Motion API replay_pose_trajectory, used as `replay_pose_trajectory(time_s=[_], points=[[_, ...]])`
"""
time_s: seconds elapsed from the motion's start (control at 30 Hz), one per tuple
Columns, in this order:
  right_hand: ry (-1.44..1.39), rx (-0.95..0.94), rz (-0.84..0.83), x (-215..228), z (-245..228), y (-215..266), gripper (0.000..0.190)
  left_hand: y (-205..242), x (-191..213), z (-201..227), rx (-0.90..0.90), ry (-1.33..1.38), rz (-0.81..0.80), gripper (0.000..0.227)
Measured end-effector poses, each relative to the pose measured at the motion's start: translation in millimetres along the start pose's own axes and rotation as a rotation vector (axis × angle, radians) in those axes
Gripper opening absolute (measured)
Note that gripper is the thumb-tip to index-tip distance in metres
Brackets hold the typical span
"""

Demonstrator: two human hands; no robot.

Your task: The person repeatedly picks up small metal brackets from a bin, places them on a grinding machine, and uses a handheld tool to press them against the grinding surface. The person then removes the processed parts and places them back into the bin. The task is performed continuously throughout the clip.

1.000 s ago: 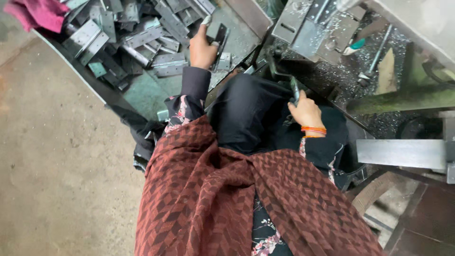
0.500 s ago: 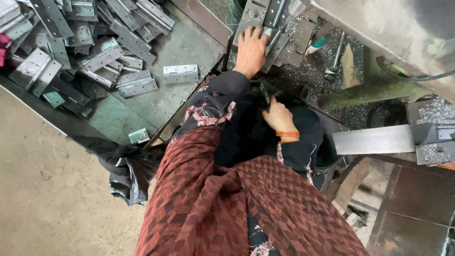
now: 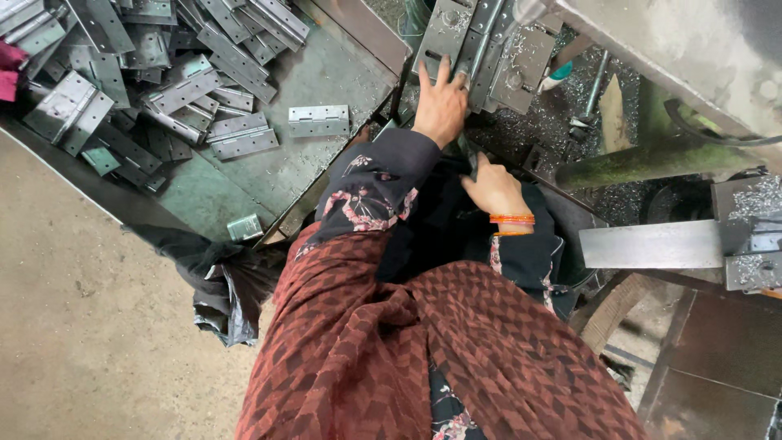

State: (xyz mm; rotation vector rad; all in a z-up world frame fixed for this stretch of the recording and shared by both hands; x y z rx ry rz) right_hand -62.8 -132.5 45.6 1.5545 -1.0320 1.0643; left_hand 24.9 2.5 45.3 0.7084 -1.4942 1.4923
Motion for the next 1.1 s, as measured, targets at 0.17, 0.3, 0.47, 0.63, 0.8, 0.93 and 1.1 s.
replay_pose_trajectory(time_s=[0.17, 0.3, 0.47, 0.63, 0.8, 0.93, 1.1], points=[[0.009, -0.011, -0.001, -5.7, 3.8, -2.1, 0.073, -9.8, -3.6, -11.1, 0.031, 0.095, 0.027, 0.040], [0.018, -0.021, 0.025, -30.7, 16.7, -1.7, 0.073, -9.6, -6.4, -12.5, 0.022, 0.126, -0.043, 0.033], [-0.171, -0.020, 0.262, -88.1, 25.2, 31.6, 0.078, -9.0, -9.8, -13.2, 0.035, 0.142, -0.032, 0.039], [-0.292, -0.034, 0.264, -125.6, 33.1, 32.6, 0.072, -3.7, -7.2, -15.6, 0.033, 0.076, 0.088, 0.043], [-0.212, -0.027, 0.191, -94.8, 32.9, 20.7, 0.074, -5.7, -15.2, -9.0, 0.072, 0.069, 0.028, 0.030], [-0.025, 0.018, 0.114, -56.3, 35.2, -0.4, 0.069, -9.9, -20.8, -1.9, 0.107, -0.003, 0.073, 0.030], [0.011, -0.006, 0.110, -66.2, 36.8, -6.7, 0.067, -36.5, -25.1, -7.2, 0.135, -0.041, 0.161, 0.035]])
Point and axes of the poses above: each hand's wrist, its own y-axis away from the middle knuckle, its own x-axis out of the back of the hand, z = x × y, the point moved 8 cm from there along -y, towards the middle knuckle, and after that the axes turned 11 degrees about z, right-handed, at the moved point
